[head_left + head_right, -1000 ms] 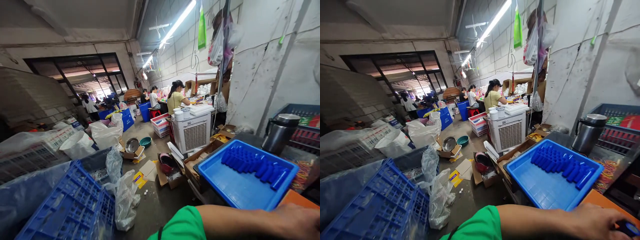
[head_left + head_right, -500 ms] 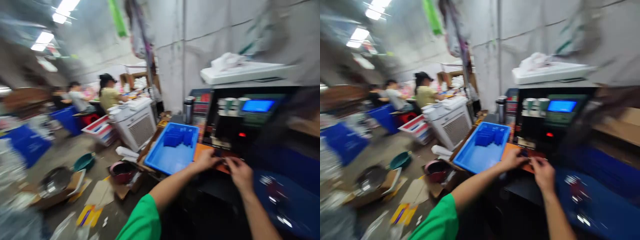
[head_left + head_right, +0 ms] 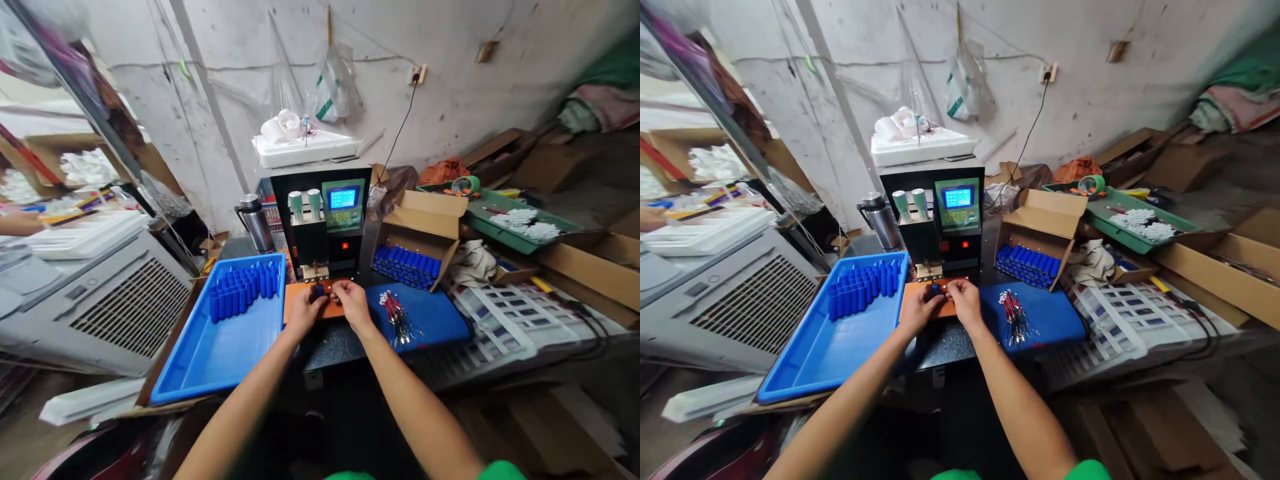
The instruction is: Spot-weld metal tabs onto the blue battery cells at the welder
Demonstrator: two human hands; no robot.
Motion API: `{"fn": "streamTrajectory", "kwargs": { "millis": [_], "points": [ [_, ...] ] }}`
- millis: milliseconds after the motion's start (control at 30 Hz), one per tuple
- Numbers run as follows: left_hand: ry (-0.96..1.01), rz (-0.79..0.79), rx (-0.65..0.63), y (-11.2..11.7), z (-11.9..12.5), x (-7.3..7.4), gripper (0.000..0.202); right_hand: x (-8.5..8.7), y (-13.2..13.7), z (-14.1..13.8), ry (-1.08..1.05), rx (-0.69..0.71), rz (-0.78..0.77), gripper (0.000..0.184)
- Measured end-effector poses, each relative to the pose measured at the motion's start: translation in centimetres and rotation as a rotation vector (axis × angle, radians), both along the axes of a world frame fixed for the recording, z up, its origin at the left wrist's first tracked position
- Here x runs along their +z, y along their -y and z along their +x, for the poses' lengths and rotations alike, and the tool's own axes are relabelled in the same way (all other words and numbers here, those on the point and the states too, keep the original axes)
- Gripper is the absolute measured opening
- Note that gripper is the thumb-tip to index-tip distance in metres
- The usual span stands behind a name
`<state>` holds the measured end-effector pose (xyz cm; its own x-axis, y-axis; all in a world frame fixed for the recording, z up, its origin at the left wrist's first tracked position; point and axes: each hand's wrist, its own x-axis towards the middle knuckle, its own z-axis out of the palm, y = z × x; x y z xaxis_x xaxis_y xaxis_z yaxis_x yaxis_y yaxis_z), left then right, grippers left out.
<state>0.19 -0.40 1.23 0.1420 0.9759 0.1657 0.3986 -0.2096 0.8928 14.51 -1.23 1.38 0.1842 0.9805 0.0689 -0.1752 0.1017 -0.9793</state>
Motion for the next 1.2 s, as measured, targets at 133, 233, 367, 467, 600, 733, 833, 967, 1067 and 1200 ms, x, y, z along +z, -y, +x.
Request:
{"fn": "streamTrajectory", "kwargs": {
  "millis": [133,233,367,467,600,733,833,967,1067,1200],
  "points": [
    [-0.010,0.023,0.013,-0.2,0.1,0.2,0.025,0.2,-1.1,-0.5,0.053,-0.012,0.047,0.024],
    [-0.018,0.031,0.023,-0.3,0.1,0.0,0.027,0.0,-1.8,-0.9,0.088,0.016,0.062,0.025],
    [-0.053,0.031,0.055,-0.4,0.1,-0.1,0.026,-0.1,-2.2,-1.2,0.129,0.041,0.082,0.023],
    [-0.050,0.057,0.046,-0.4,0.0,-0.1,0.025,0.0,-2.1,-1.3,0.209,0.040,0.090,0.023],
    [-0.058,0.065,0.036,-0.4,-0.1,-0.2,0.025,0.2,-2.0,-1.2,0.289,0.035,0.092,0.023],
    [-0.062,0.074,0.037,-0.4,-0.2,-0.3,0.023,0.6,-1.8,-1.2,0.312,0.032,0.082,0.020],
    [-0.052,0.069,0.030,-0.5,-0.1,-0.2,0.023,0.8,-1.7,-1.2,0.328,0.022,0.064,0.020],
    [-0.025,0.087,0.014,-0.5,-0.2,-0.3,0.021,0.5,-1.7,-1.2,0.347,0.014,0.056,0.021],
    [-0.007,0.103,0.007,-0.6,-0.2,-0.4,0.020,0.2,-1.8,-1.3,0.371,0.004,0.063,0.022],
    [-0.015,0.121,0.008,-0.7,-0.3,-0.6,0.019,0.0,-1.8,-1.4,0.390,-0.007,0.063,0.021]
  ]
}}
